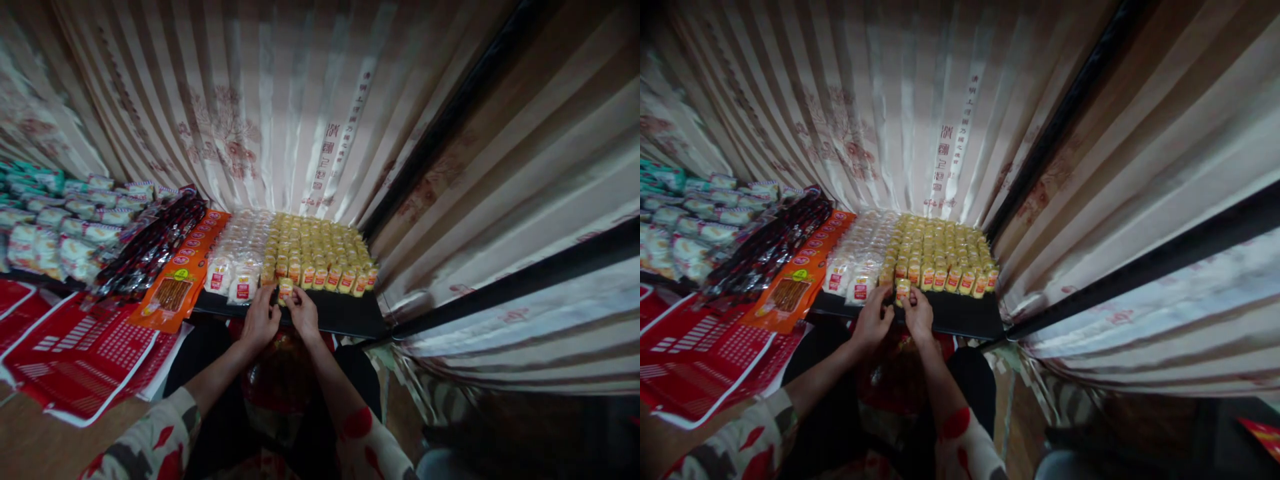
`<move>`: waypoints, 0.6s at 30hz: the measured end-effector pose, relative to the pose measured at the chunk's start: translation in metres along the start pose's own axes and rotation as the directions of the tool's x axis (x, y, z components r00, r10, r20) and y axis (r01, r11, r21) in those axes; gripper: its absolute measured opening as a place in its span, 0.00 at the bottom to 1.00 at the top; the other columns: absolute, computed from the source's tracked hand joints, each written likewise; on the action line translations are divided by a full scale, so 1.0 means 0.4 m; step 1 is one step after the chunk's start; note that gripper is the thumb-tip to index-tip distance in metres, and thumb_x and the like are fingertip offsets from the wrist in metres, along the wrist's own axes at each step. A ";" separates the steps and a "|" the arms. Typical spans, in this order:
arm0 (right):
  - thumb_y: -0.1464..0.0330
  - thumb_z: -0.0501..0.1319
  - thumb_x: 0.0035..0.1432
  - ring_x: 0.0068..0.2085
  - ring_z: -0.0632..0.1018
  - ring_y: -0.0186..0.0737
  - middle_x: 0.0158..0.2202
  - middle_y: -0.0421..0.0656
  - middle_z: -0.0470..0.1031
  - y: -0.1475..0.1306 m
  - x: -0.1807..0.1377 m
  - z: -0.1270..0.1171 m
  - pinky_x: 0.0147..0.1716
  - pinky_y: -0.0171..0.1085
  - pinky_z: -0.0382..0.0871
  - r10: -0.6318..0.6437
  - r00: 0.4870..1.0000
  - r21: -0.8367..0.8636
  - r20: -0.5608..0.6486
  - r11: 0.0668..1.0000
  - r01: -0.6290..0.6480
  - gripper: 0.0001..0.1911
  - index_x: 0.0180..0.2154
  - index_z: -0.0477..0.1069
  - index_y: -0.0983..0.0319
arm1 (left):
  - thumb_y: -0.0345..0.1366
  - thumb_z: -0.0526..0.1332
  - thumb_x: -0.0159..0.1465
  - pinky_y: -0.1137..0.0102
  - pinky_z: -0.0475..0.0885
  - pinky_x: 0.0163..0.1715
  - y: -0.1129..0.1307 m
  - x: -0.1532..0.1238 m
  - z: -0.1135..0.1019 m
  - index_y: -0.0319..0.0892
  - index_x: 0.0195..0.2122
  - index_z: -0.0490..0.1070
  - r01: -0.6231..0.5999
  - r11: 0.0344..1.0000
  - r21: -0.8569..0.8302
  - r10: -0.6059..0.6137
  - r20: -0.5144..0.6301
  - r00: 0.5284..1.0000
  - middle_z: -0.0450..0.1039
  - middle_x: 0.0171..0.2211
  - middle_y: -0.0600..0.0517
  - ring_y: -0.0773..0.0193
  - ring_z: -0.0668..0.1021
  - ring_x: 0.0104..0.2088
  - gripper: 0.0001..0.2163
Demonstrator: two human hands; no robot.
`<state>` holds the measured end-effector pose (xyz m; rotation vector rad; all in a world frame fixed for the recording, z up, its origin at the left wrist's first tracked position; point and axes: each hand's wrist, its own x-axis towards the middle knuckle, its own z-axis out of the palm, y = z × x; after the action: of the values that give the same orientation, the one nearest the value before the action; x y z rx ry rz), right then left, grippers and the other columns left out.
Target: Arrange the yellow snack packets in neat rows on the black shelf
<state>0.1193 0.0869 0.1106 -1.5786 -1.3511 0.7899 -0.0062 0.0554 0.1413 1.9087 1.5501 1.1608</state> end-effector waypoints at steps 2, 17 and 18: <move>0.62 0.59 0.50 0.31 0.74 0.35 0.33 0.40 0.74 -0.004 0.013 0.012 0.35 0.35 0.68 -0.001 1.000 -0.047 -0.027 0.999 0.000 0.16 0.41 0.71 0.59 | 0.26 0.51 0.57 0.62 0.64 0.53 -0.015 -0.006 0.006 0.39 0.51 0.63 -0.072 0.990 0.121 0.070 0.021 0.997 0.64 0.51 0.44 0.57 0.66 0.53 0.20; 0.60 0.57 0.52 0.35 0.75 0.38 0.34 0.44 0.72 -0.001 0.039 0.058 0.33 0.35 0.70 -0.010 0.994 -0.002 -0.105 1.000 0.010 0.12 0.36 0.64 0.61 | 0.21 0.49 0.55 0.62 0.63 0.55 -0.081 0.009 0.034 0.38 0.51 0.65 -0.174 0.906 0.386 0.147 0.098 0.984 0.64 0.52 0.42 0.56 0.65 0.54 0.22; 0.60 0.57 0.52 0.35 0.74 0.38 0.35 0.44 0.72 -0.002 0.039 0.058 0.33 0.35 0.70 -0.025 0.994 -0.009 -0.106 1.000 0.024 0.12 0.36 0.64 0.61 | 0.22 0.49 0.56 0.62 0.62 0.56 -0.085 0.010 0.034 0.38 0.52 0.65 -0.186 0.904 0.384 0.156 0.108 0.982 0.64 0.52 0.43 0.56 0.65 0.55 0.22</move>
<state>0.1014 0.1071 0.1032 -1.5845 -1.2958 0.6777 -0.0154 0.0713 0.1094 2.3609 1.7019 0.8770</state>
